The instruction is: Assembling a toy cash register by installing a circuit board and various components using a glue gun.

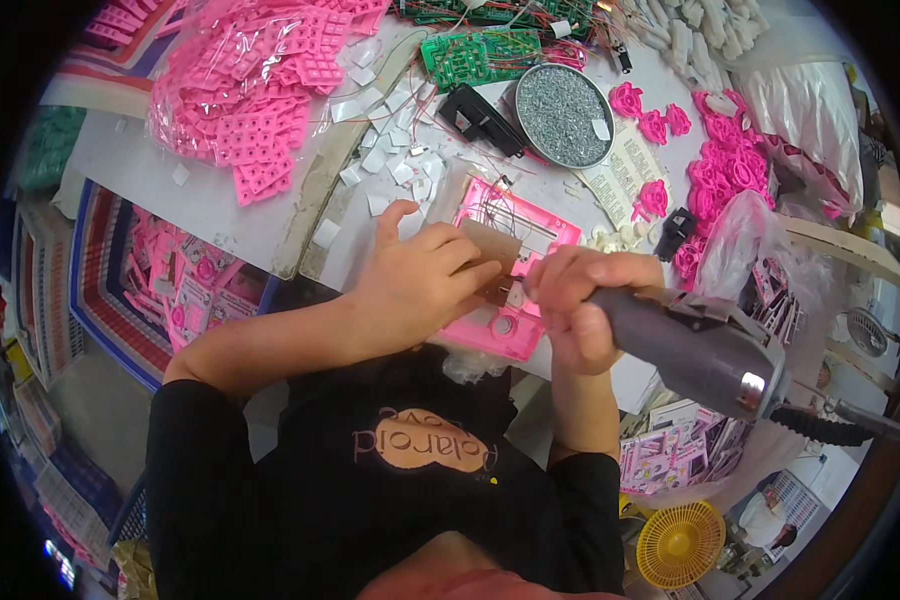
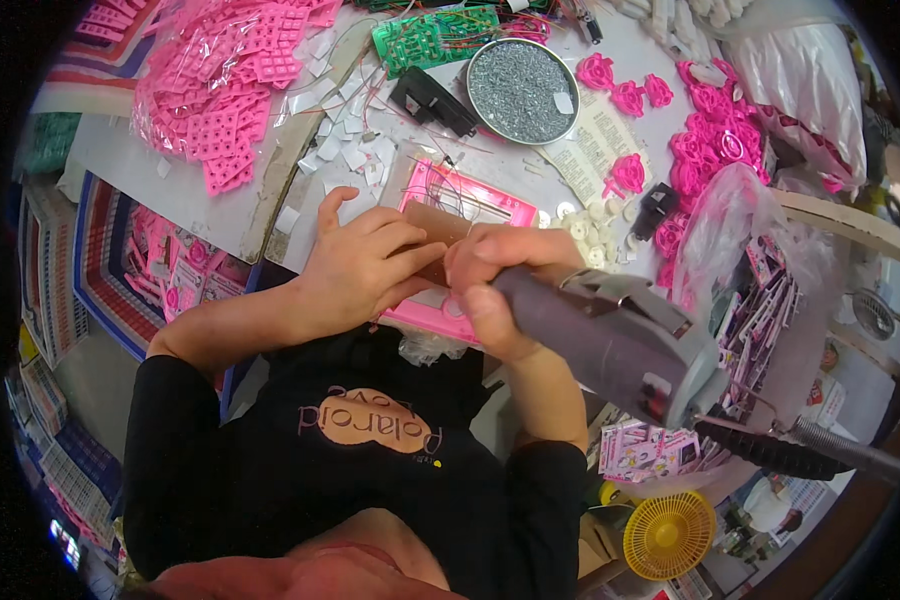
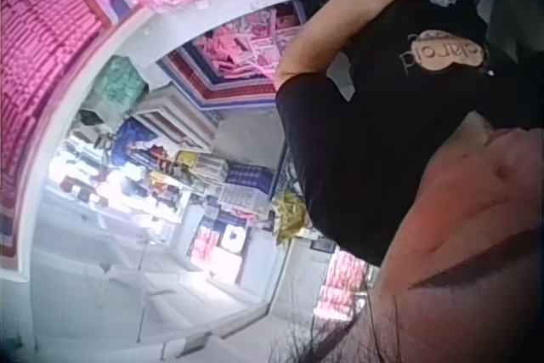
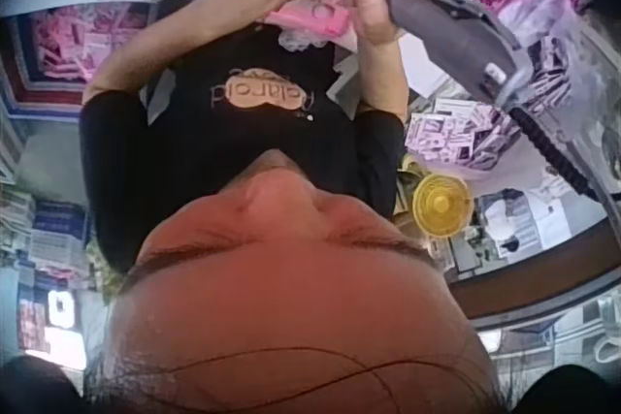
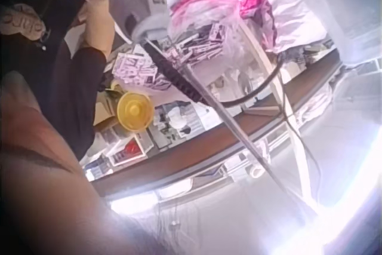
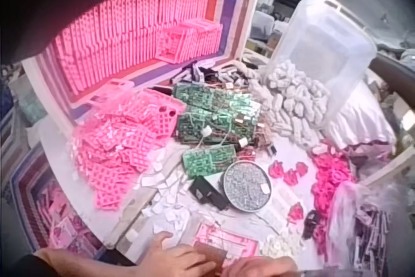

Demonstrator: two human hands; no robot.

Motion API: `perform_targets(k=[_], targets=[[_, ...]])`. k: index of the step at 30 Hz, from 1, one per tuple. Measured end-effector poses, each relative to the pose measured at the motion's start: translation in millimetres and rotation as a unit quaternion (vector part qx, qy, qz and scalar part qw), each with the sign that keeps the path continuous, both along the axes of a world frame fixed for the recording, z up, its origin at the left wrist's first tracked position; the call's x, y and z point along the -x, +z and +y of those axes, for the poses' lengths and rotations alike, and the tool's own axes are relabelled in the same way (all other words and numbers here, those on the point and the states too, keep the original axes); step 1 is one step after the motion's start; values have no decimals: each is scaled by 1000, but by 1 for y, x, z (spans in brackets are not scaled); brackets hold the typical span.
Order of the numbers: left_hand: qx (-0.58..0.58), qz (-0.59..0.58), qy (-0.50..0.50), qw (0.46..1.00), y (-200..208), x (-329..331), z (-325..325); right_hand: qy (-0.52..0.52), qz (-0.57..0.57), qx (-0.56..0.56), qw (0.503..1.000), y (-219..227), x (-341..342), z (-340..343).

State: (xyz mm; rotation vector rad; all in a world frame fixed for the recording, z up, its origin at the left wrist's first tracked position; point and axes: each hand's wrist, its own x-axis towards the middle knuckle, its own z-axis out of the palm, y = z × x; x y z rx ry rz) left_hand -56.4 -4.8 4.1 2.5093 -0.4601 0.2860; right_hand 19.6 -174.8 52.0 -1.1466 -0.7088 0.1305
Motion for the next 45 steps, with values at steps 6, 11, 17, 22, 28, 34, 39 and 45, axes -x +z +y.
perform_targets(k=[6, 11, 17, 22, 28, 34, 39, 45], targets=[[-47, 6, -7, 999, -6, -3, -8, -21, 4, 29, 999, -14, -11, -7], [-25, -1, -3, 1000, -5, -5, -7, -4, 49, 13, 999, -18, -13, -3], [50, 38, 16, 998, -3, -9, -6, 5, 27, -7, 1000, -17, -14, -1], [112, 44, 65, 991, 4, -14, -16, 11, 11, -16, 1000, -1, -7, 1], [80, 31, 41, 995, -11, -10, -13, 11, 32, -3, 999, -5, 0, 1], [87, 55, 45, 994, -6, -11, -14, 26, 31, 3, 999, -3, -1, 0], [99, 46, 38, 993, -8, -10, -13, 17, 35, 8, 999, -7, 1, 0], [97, 51, 41, 993, -9, -9, -12, 21, 48, 26, 998, -6, 3, 1]])
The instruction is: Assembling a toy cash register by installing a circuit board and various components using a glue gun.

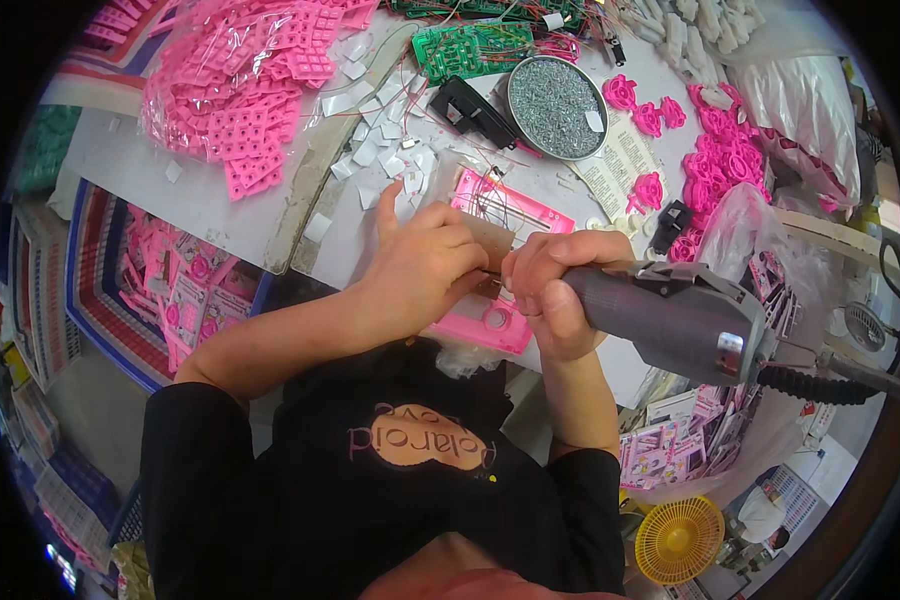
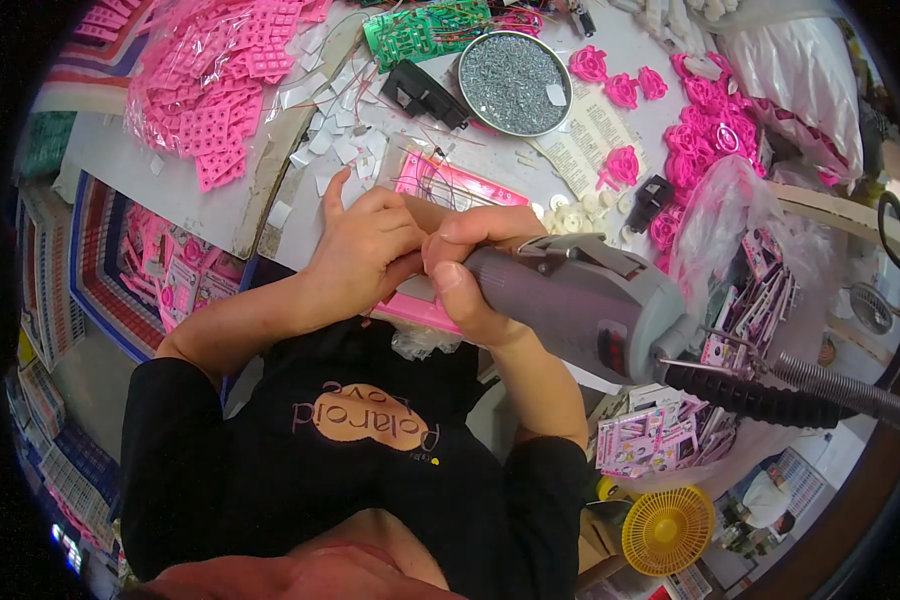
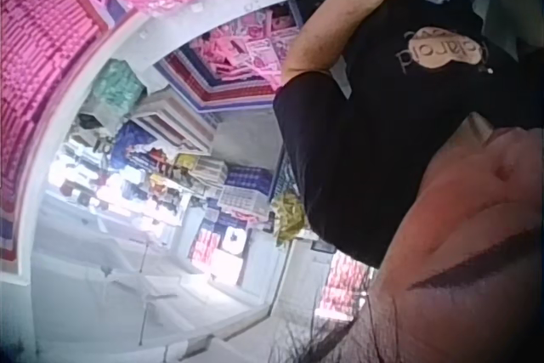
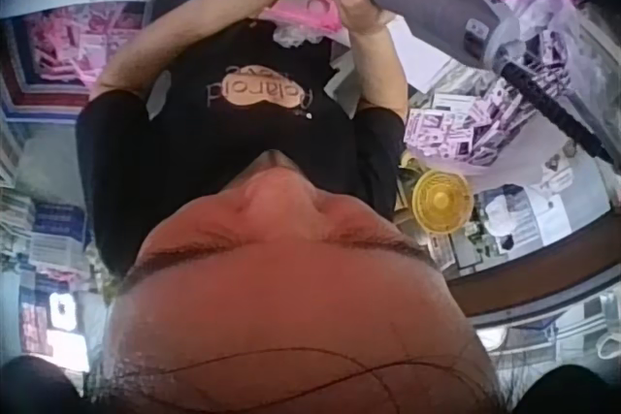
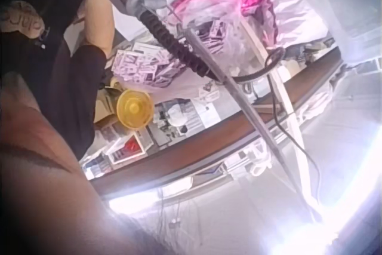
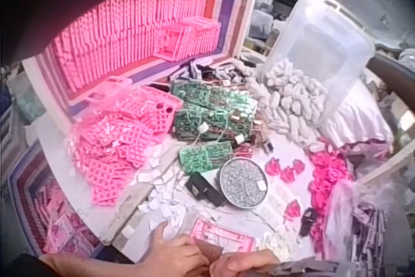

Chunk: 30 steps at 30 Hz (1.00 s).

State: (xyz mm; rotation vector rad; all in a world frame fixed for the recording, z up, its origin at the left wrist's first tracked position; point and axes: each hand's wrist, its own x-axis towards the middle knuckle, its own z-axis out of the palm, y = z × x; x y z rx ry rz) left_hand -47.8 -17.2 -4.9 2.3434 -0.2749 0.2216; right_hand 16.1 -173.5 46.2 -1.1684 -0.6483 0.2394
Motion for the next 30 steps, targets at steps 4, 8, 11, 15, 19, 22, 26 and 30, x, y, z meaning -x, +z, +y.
perform_targets(k=[4, 8, 11, 15, 19, 22, 26, 30], targets=[[-7, -2, -12, 1000, -1, -1, 2, -7, 11, 3, 1000, -2, 2, 1], [-18, 11, -2, 1000, 2, -2, -1, -18, -23, 9, 1000, -1, -2, -3], [-50, -13, -14, 999, 1, -2, -2, -52, -38, -14, 998, 0, -11, -8], [-66, -16, -24, 997, 1, -2, -3, -44, -29, 1, 999, -12, -16, -8], [-65, -15, -27, 997, -1, -2, -2, -43, -31, 16, 998, -15, -15, -4], [-68, -19, -26, 997, -5, -2, -1, -45, -63, 57, 995, -19, -15, -4], [-77, -36, -17, 996, -1, -2, -1, -1, -132, 107, 985, -18, -22, -6], [-63, -28, -19, 997, -2, -2, -2, -1, -124, 80, 989, -19, -24, -5]])
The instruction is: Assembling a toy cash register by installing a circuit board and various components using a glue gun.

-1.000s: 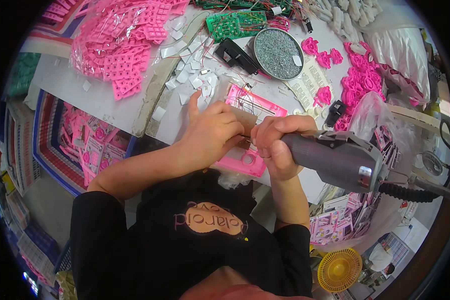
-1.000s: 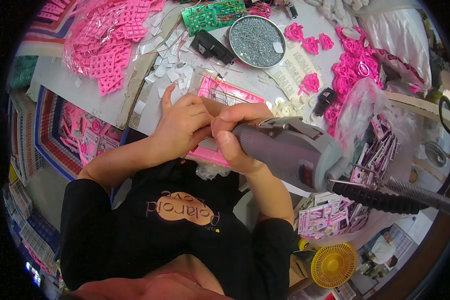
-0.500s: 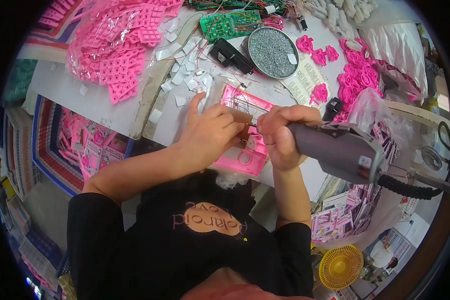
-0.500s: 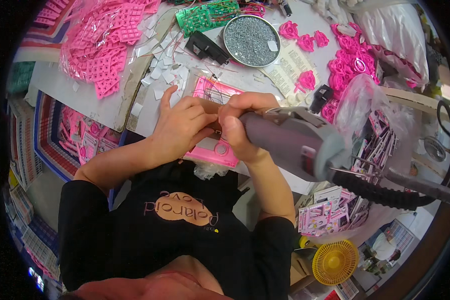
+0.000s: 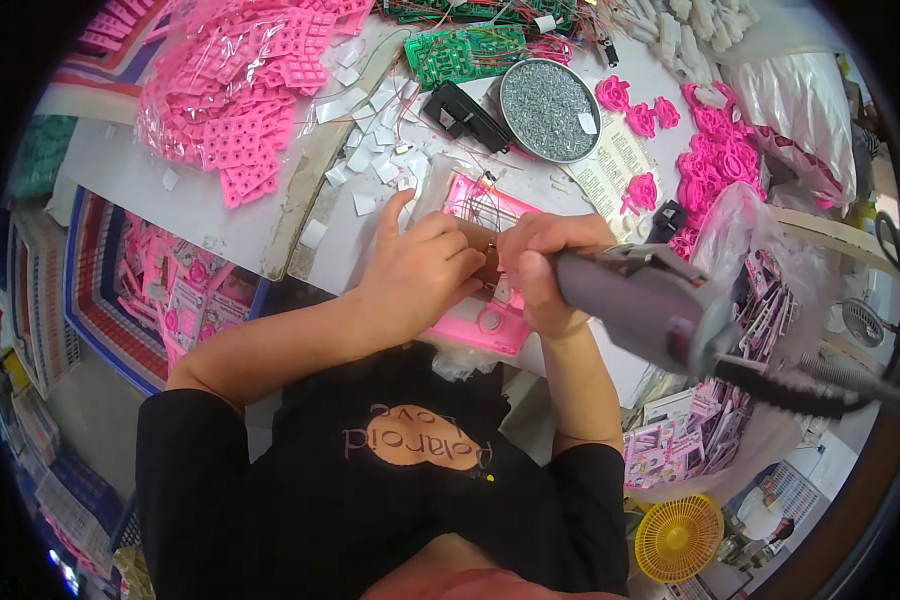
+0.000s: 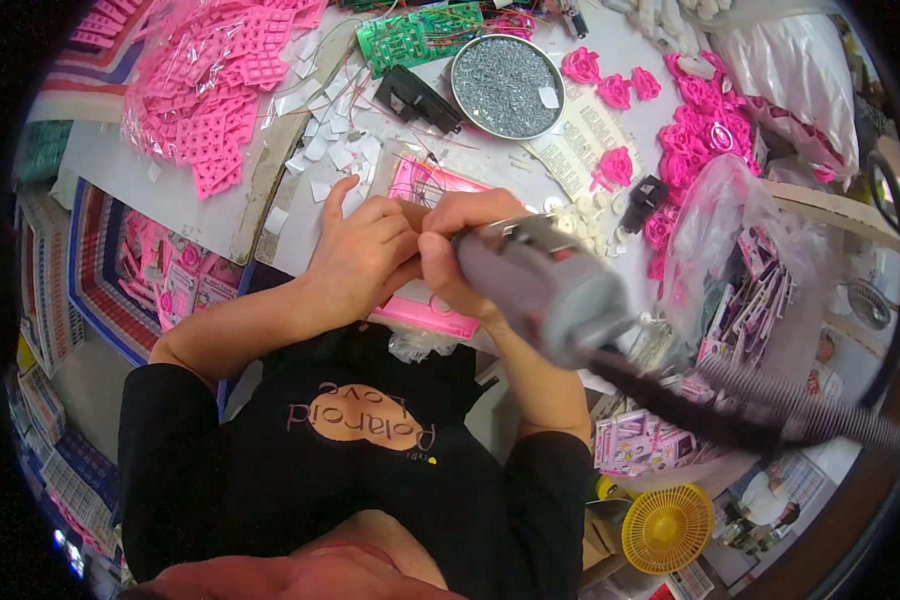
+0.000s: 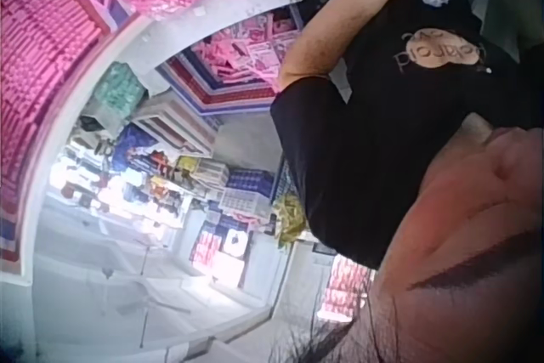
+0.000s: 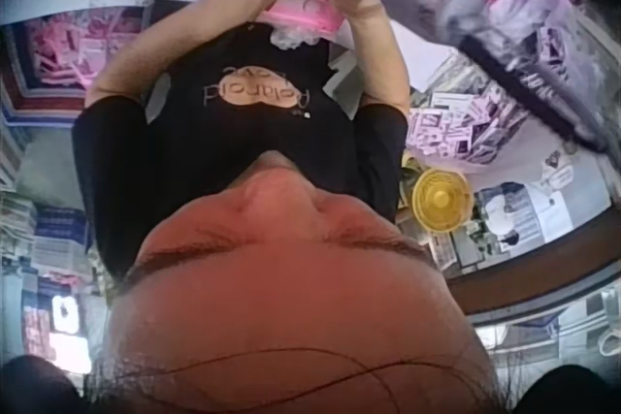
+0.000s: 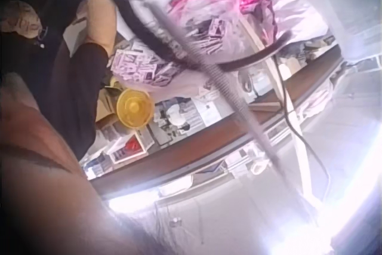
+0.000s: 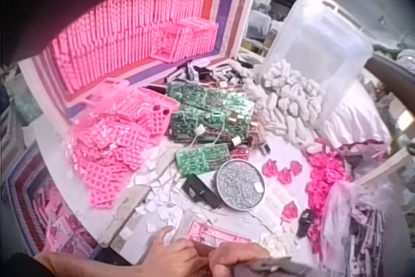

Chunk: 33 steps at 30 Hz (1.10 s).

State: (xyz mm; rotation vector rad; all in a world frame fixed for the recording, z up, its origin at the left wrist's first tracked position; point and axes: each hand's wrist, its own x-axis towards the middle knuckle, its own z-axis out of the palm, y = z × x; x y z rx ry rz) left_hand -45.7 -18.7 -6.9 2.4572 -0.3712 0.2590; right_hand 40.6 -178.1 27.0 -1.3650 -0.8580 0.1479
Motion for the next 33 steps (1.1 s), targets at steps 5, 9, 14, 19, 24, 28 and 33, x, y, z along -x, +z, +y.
perform_targets(k=[5, 9, 14, 19, 24, 28, 33], targets=[[-4, 14, -10, 1000, 0, 0, 2, -45, 58, -26, 997, 8, 4, 2], [-1, 5, -4, 1000, -1, 0, 1, -39, 71, -23, 996, 7, 9, -2], [-13, -9, -3, 1000, 0, -1, 1, -3, 9, 17, 1000, -2, 3, -2], [-17, -7, -1, 1000, 1, 0, 0, 33, -9, 64, 997, -3, -1, -8], [-61, 66, -86, 992, 23, -3, 12, -10, 93, -2, 996, 9, -1, -4], [67, 247, -147, 956, 73, -94, 38, 37, 105, -203, 973, 41, -19, -16], [-228, -111, -64, 965, -15, -219, 1, 11, 82, -183, 980, 48, -21, -28]])
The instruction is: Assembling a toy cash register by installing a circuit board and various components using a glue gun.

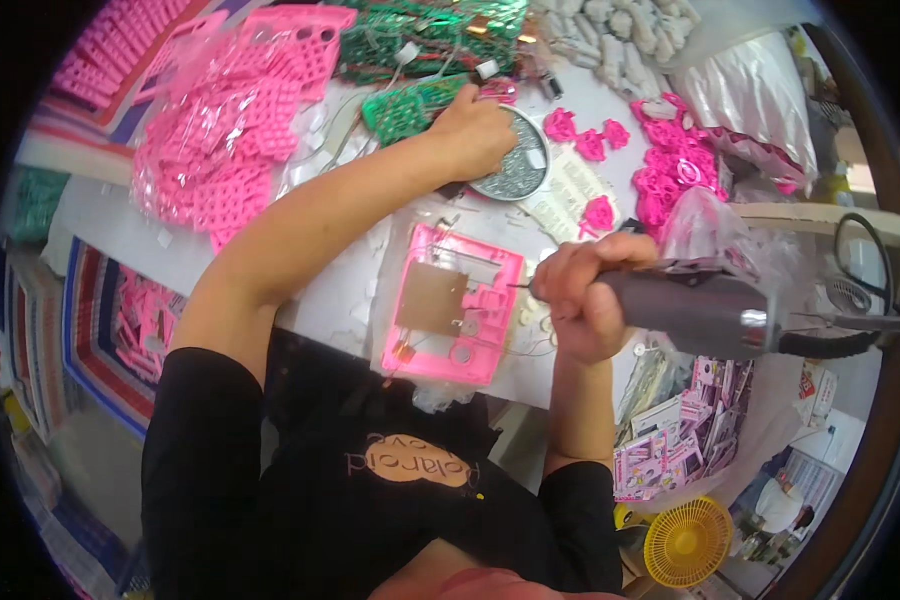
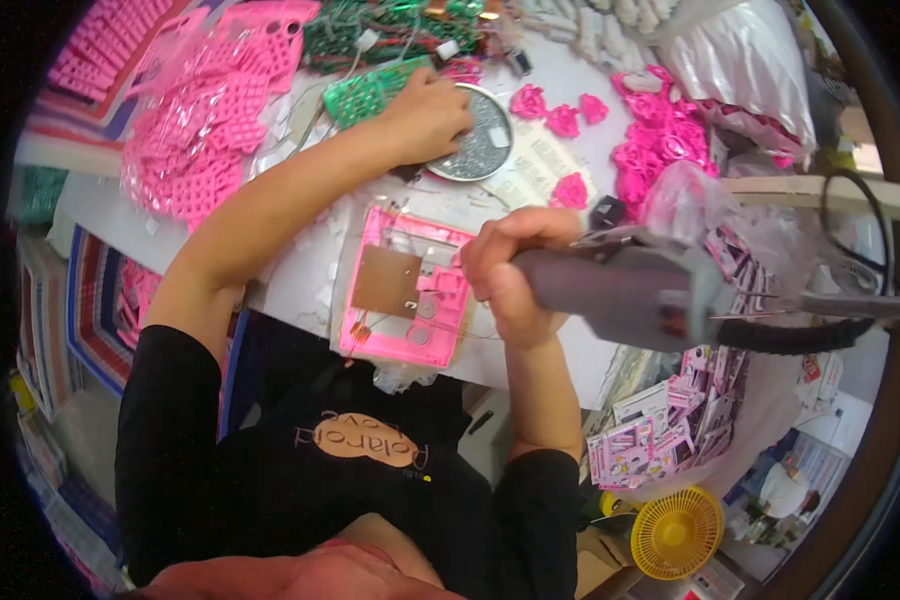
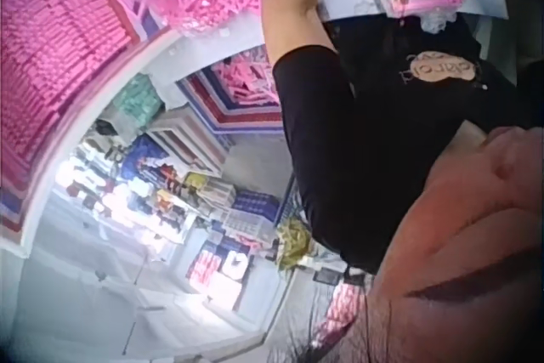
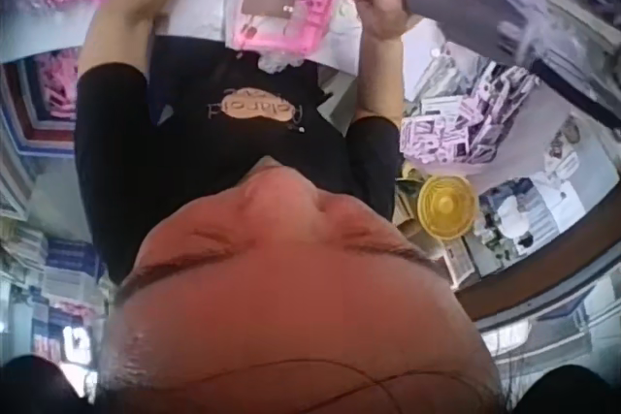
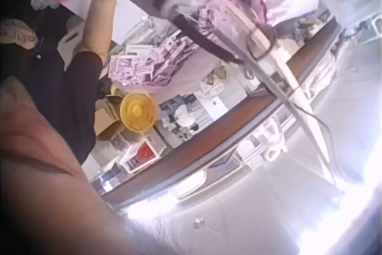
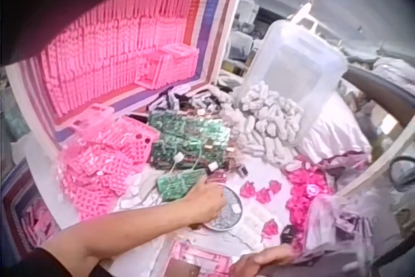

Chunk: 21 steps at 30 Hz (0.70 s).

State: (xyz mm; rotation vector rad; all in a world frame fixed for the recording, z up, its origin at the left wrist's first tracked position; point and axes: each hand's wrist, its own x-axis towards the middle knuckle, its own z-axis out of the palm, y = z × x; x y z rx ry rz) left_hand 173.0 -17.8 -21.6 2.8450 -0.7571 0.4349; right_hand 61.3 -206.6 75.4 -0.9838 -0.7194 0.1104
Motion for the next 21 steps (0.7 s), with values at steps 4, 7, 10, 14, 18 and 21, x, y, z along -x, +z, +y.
perform_targets(k=[4, 7, 10, 14, 18, 21], targets=[[-26, 57, -10, 998, 6, -14, -10, -126, 16, 115, 985, -12, 15, -22], [28, -41, -4, 999, 3, -19, -4, -124, 56, 162, 977, -21, 10, -23], [5, -50, -16, 999, 6, -33, -15, -95, 100, 141, 980, -2, 15, -24], [-62, 28, 10, 998, 15, -41, -7, -85, 103, 160, 978, 3, 16, -12], [82, -107, -7, 991, 43, -19, 6, -87, 114, 137, 980, 8, 18, -19], [201, -74, -59, 975, 58, 42, 15, -124, 131, 132, 975, 2, 27, -30]])
